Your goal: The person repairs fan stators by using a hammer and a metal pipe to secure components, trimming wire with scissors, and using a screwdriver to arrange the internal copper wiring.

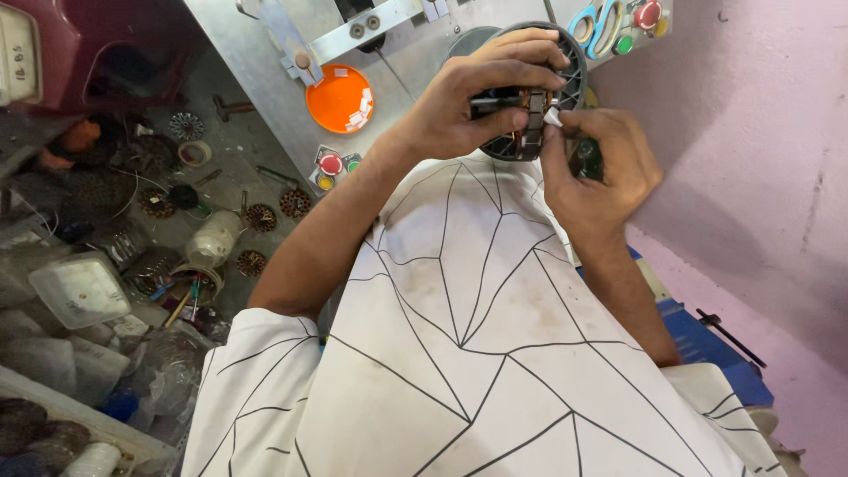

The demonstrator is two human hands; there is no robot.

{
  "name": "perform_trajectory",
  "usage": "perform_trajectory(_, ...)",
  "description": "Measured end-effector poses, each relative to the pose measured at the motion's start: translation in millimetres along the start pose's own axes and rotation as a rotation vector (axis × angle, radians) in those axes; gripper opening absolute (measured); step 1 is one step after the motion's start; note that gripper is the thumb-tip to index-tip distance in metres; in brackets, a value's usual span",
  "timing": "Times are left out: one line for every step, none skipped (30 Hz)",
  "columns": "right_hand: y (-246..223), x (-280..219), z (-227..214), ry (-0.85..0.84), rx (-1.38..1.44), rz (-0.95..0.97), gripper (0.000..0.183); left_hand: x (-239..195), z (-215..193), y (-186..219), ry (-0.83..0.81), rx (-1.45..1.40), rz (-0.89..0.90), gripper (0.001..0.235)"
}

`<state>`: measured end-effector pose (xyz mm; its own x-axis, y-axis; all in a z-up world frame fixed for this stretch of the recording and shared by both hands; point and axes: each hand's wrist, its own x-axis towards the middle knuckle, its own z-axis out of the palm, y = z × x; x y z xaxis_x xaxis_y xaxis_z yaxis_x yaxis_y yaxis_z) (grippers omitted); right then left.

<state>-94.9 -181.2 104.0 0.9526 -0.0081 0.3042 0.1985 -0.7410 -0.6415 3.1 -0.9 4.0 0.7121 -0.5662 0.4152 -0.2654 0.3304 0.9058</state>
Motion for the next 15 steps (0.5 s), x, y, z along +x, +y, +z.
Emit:
perform_trajectory(0.1, 0.1, 0.6, 0.002, -0.007, -0.007, 0.022, 0.0, -0.5, -0.8, 0.001, 0.004, 0.006, 0.04)
perform_trajectory(0.3, 0.1, 1.0, 0.004, -0.014, -0.013, 0.022, 0.2, -0.9, -1.4, 0.002, 0.009, 0.011, 0.04)
perform_trajectory(0.9, 0.5, 1.4, 0.0, -0.017, -0.021, 0.022, 0.4, -1.4, -1.8, 0.002, 0.013, 0.018, 0.041)
perform_trajectory(1.5, 0.9, 1.6, -0.004, -0.02, -0.028, 0.022, 0.1, -2.0, -1.8, 0.001, 0.014, 0.015, 0.041)
perform_trajectory(2.3, 1.1, 1.3, -0.009, -0.023, -0.037, 0.022, 0.1, -1.9, -2.0, 0.0, 0.013, 0.013, 0.041)
perform_trajectory(3.0, 1.3, 1.1, -0.013, -0.031, -0.048, 0.022, -0.1, -1.7, -2.0, 0.0, 0.013, 0.011, 0.041)
perform_trajectory(3.8, 1.6, 1.1, -0.019, -0.038, -0.06, 0.022, -0.1, -2.0, -2.3, 0.001, 0.01, 0.019, 0.04)
perform_trajectory(4.5, 1.9, 1.2, -0.024, -0.044, -0.071, 0.022, 0.3, -2.7, -2.7, 0.002, 0.006, 0.027, 0.04)
perform_trajectory(5.4, 2.6, 1.4, -0.031, -0.044, -0.073, 0.022, 0.0, -3.0, -2.1, 0.003, 0.005, 0.035, 0.039)
perform_trajectory(6.3, 3.7, 1.2, -0.037, -0.044, -0.074, 0.021, -0.3, -3.3, -1.3, -0.001, 0.007, 0.033, 0.039)
perform_trajectory(6.8, 4.4, 1.5, -0.044, -0.044, -0.075, 0.021, -0.4, -4.3, -0.9, -0.004, 0.009, 0.031, 0.039)
perform_trajectory(6.4, 4.6, 1.6, -0.055, -0.055, -0.085, 0.021, -0.4, -5.2, -0.4, -0.008, 0.012, 0.028, 0.039)
perform_trajectory(5.4, 5.0, 1.1, -0.063, -0.067, -0.095, 0.021, -0.5, -6.5, 0.3, -0.009, 0.011, 0.041, 0.038)
perform_trajectory(4.5, 6.1, 0.5, -0.072, -0.079, -0.104, 0.021, -0.6, -7.7, 0.6, -0.01, 0.009, 0.053, 0.036)
perform_trajectory(4.3, 8.3, 0.3, -0.085, -0.077, -0.124, 0.021, -0.7, -8.3, 0.4, -0.013, 0.007, 0.066, 0.036)
